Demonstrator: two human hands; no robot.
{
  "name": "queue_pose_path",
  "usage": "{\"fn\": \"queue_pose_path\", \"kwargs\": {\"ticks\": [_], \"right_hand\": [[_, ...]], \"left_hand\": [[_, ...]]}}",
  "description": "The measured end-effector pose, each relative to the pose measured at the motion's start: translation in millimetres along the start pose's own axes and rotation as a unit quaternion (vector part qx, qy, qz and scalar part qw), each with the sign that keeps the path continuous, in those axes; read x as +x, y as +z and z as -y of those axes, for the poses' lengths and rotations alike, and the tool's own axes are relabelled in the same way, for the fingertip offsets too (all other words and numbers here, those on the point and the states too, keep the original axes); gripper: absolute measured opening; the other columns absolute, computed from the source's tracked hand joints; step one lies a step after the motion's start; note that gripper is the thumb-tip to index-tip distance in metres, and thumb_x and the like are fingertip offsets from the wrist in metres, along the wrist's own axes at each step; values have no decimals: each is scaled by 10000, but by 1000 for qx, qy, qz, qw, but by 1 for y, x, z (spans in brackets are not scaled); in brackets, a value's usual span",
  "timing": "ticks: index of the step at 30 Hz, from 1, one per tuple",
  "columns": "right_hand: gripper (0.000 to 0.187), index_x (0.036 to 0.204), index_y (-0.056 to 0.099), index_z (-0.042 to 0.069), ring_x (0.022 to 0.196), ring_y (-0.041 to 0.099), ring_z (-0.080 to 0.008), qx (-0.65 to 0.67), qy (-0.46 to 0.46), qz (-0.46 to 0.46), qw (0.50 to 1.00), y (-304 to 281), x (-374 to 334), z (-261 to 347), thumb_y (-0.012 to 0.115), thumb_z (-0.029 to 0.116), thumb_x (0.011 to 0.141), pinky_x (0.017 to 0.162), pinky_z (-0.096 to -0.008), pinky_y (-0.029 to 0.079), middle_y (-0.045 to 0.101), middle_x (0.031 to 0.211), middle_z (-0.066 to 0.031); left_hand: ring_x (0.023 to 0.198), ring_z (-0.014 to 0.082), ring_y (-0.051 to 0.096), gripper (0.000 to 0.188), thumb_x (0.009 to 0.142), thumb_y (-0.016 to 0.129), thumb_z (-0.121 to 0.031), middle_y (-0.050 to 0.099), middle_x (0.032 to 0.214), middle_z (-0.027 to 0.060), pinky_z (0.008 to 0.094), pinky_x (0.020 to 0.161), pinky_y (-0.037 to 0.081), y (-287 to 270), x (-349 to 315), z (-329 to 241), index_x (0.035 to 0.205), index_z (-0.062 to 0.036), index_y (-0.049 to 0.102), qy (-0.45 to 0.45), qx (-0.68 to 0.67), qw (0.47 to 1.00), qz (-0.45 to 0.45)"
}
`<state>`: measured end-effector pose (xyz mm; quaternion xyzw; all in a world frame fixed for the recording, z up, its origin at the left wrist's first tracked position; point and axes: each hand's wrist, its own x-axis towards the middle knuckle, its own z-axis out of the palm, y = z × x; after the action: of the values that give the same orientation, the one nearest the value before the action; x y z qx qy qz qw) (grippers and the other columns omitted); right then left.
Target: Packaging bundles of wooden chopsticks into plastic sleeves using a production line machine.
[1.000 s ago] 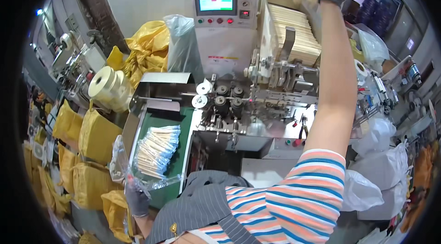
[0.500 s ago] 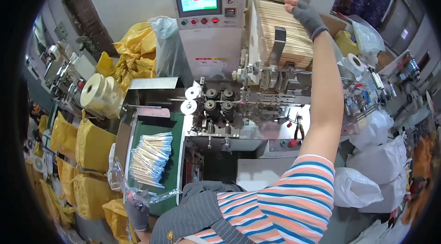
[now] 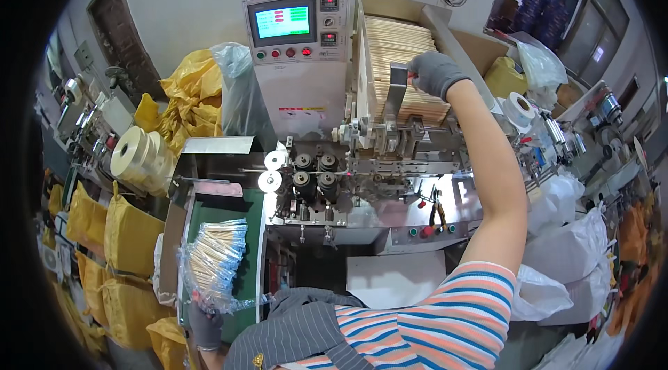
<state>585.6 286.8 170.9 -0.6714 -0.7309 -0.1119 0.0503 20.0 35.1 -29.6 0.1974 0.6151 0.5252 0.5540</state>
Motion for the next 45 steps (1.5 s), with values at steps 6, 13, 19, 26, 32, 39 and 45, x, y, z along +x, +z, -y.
{"fn": "queue_pose_path", "kwargs": {"ticks": [6, 13, 19, 26, 32, 39, 45], "right_hand": [[130, 770, 664, 90, 788, 615, -337, -126, -18, 27, 992, 2, 14, 12, 592, 125, 668, 728, -401, 484, 638, 790, -180], [105, 741, 659, 77, 768, 610, -342, -107, -49, 2, 993, 10, 22, 4, 593, 136, 683, 706, -397, 485, 640, 776, -164], [132, 817, 653, 29, 707, 620, -195, 131, 5, -110, 985, -31, 28, -24, 610, 146, 776, 668, -299, 482, 648, 751, -122], [198, 890, 628, -9, 707, 616, -105, 521, 45, -193, 830, -68, 27, -68, 647, 176, 820, 630, -191, 488, 653, 783, -57], [206, 882, 616, 28, 711, 622, -92, 525, 69, -197, 825, -74, 17, -58, 651, 221, 818, 608, -195, 483, 661, 820, -52], [211, 969, 583, 61, 748, 618, -103, 636, -59, -129, 759, -82, 10, 26, 602, 237, 852, 628, -210, 489, 659, 878, -70], [295, 1066, 546, 41, 783, 624, -122, 658, -144, -14, 739, -69, -12, 143, 567, 249, 856, 637, -223, 499, 648, 937, -97]], "left_hand": [[358, 46, 308, 425, 921, 417, -453, 330, 478, -42, 193, 327, 215, 4, 1, 3, 639, -135, 400, 101, 128, 986, -35], [358, 40, 295, 441, 926, 410, -447, 340, 485, -45, 188, 333, 212, -9, 3, 7, 618, -132, 403, 34, 42, 998, -19], [359, 40, 300, 420, 920, 432, -440, 340, 489, -43, 190, 331, 204, -4, -7, 3, 641, -125, 420, 64, 50, 996, -39], [362, 47, 316, 392, 914, 441, -440, 348, 493, -43, 200, 324, 200, -12, -1, 15, 684, -122, 429, 140, 103, 983, -55], [357, 49, 307, 382, 918, 434, -431, 351, 501, -46, 202, 321, 188, -15, -5, 11, 682, -131, 439, 51, 7, 999, -1], [432, 63, 368, 356, 941, 399, -378, 410, 553, -29, 205, 383, 268, -8, 13, 16, 711, -116, 473, 70, -7, 997, 5], [513, 29, 344, 404, 905, 473, -438, 382, 589, -63, 194, 461, 255, 122, 12, -62, 662, -116, 475, 163, 49, 959, 228]]}}
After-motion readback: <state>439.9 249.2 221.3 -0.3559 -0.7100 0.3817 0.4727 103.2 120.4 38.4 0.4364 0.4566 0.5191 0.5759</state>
